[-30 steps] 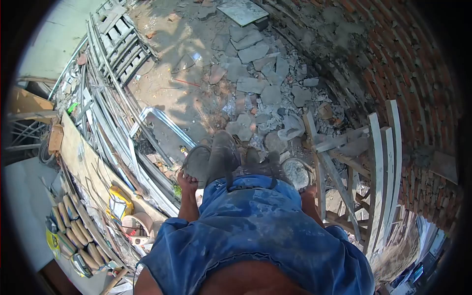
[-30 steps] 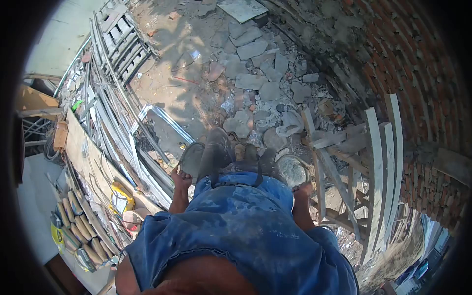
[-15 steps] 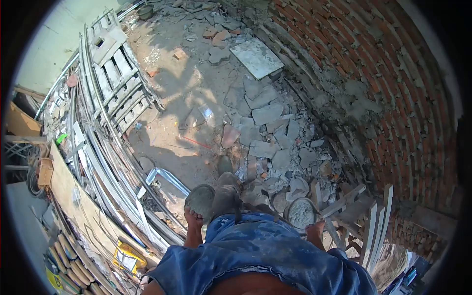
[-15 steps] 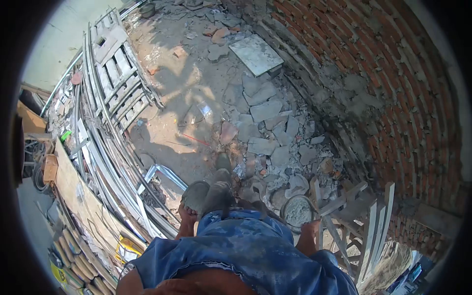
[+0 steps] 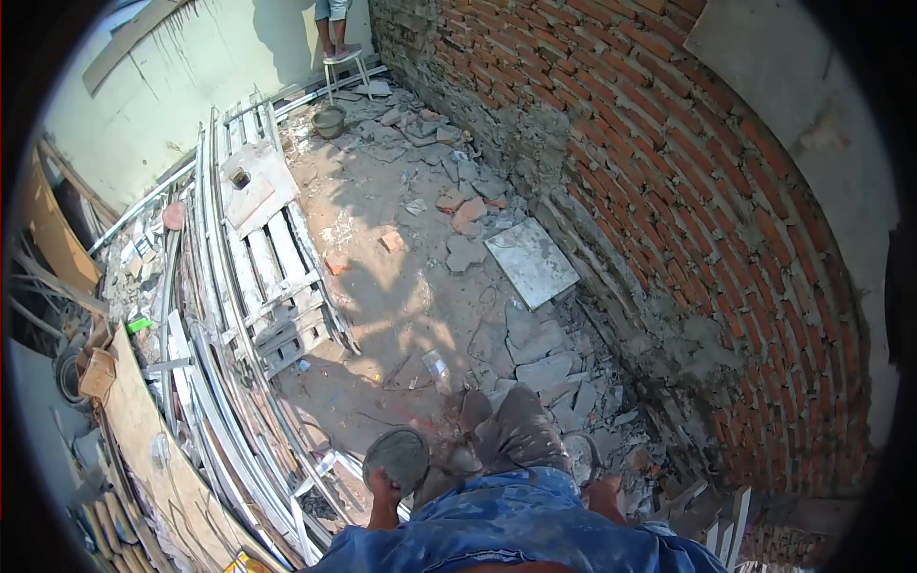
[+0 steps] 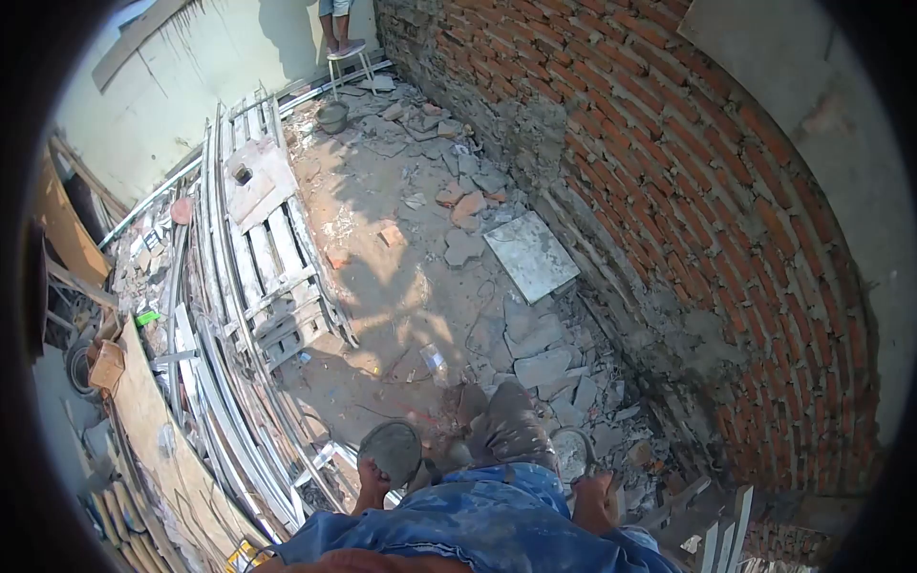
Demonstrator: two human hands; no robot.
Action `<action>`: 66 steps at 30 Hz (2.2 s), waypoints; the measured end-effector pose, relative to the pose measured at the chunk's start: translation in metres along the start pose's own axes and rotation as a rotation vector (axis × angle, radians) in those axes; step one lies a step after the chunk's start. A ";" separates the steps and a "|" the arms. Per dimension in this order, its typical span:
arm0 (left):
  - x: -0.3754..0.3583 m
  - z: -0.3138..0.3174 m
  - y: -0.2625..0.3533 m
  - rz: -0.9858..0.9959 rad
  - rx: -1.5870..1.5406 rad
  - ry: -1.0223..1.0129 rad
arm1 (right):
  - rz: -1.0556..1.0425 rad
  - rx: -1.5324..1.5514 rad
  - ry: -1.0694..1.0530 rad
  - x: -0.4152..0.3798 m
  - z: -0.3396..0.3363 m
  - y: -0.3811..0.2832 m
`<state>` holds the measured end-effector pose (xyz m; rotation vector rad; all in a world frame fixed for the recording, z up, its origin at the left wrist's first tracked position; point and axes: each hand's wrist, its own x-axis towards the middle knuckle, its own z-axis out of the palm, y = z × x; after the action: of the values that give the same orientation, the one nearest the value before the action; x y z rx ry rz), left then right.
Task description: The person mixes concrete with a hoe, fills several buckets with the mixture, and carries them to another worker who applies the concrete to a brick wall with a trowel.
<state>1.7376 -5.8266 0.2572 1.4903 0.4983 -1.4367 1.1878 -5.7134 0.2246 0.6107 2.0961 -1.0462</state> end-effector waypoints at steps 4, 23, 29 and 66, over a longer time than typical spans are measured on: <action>0.056 0.054 0.026 -0.069 0.004 0.097 | 0.098 0.230 -0.004 -0.029 0.130 -0.078; 0.118 0.383 0.227 0.126 0.057 0.072 | 0.123 0.265 -0.132 -0.147 0.510 -0.368; 0.198 0.474 0.298 0.044 0.052 -0.039 | 0.025 0.187 -0.132 -0.191 0.617 -0.429; 0.531 0.932 0.837 0.086 -0.448 0.169 | -0.413 -0.892 -0.522 -0.457 1.375 -0.567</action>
<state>2.0545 -7.1492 0.2179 1.2556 0.7922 -1.0497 1.6247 -7.2065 0.2671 -0.4981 1.9605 -0.3069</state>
